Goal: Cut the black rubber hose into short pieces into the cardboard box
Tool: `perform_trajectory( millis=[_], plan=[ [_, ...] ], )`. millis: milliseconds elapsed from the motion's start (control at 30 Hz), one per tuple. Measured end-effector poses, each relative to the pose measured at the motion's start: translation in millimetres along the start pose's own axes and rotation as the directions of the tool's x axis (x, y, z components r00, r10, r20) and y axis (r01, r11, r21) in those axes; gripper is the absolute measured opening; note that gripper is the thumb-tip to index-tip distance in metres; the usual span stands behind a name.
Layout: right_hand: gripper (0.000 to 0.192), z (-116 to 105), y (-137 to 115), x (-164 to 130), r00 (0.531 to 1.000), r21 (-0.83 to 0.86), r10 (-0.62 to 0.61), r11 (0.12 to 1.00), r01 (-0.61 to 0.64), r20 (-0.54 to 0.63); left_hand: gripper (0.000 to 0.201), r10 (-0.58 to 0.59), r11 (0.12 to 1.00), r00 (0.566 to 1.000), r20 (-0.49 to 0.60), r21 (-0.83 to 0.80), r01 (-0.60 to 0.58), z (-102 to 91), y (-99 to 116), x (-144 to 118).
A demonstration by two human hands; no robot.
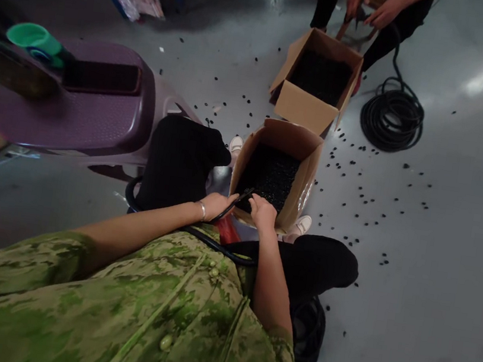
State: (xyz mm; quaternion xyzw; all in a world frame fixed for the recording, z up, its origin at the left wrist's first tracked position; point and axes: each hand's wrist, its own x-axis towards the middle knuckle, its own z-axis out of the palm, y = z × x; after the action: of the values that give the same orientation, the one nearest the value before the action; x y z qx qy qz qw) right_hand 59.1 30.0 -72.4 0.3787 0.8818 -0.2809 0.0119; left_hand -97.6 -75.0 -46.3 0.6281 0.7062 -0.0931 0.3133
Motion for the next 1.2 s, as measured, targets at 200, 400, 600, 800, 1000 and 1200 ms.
perform_trajectory(
  millis=[200,400,600,800,1000,1200],
  plan=[
    [0.035,-3,1,1,0.996,0.005,0.09,0.996,-0.09,0.018,0.052,0.046,0.999,0.998,0.052,0.019,-0.048,-2.4,-1,9],
    [0.031,6,-6,-1,0.977,-0.138,0.051,0.99,-0.023,0.206,0.036,0.008,0.999,0.999,0.038,-0.033,-0.006,2.8,-4,14],
    [0.031,5,-2,1,0.968,-0.196,0.113,0.978,-0.069,0.223,0.035,0.02,0.999,0.999,0.025,-0.045,-0.019,9.2,-4,12],
    [0.034,3,-1,3,0.958,-0.188,0.107,0.981,-0.057,0.266,0.033,0.015,0.998,1.0,0.003,-0.054,-0.015,6.8,-3,9],
    [0.031,1,4,6,0.974,-0.103,0.126,0.989,-0.108,0.19,0.035,-0.007,0.998,1.0,-0.012,-0.064,0.006,5.7,-3,7],
    [0.033,3,21,12,0.963,0.28,0.268,0.926,-0.254,-0.012,0.035,-0.013,0.995,1.0,-0.019,-0.099,0.011,6.0,-6,1]
  ],
)
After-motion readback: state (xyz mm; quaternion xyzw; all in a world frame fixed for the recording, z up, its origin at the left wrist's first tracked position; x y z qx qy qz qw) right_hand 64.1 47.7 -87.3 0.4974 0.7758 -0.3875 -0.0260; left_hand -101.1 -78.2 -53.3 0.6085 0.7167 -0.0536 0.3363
